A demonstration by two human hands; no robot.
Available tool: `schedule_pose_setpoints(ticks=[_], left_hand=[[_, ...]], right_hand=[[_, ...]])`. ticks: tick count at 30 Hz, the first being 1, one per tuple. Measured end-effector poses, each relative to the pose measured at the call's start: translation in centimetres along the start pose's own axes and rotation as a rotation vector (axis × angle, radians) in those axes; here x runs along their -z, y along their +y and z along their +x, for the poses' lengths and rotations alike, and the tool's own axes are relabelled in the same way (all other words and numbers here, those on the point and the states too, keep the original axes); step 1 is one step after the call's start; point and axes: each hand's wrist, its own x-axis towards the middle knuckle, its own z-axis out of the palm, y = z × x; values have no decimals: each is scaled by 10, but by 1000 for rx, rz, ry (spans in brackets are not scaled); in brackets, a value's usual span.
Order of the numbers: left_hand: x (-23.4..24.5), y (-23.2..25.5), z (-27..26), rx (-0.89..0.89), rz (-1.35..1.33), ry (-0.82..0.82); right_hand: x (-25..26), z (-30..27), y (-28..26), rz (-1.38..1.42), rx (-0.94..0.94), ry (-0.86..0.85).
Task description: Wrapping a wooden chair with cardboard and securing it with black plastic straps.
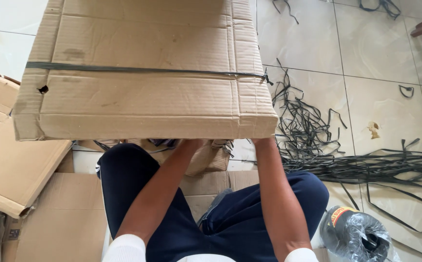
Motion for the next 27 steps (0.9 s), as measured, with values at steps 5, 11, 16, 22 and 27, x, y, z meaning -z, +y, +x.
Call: schedule_pose_setpoints(ticks=[5,11,16,22,27], left_hand=[[82,12,-34,24,-7,2],[146,19,-22,-189,792,15],[228,86,-56,-365,1456,-34],[218,240,-151,-136,937,190],[278,270,-170,108,1089,358]], right_hand=[[-55,-15,-54,-250,103,-23],[-122,-7,-103,-460,188,204],[-157,7,-133,-649,205,149],[-215,14,-129,-1367,458,35],[-237,23,-105,-1896,780,31]])
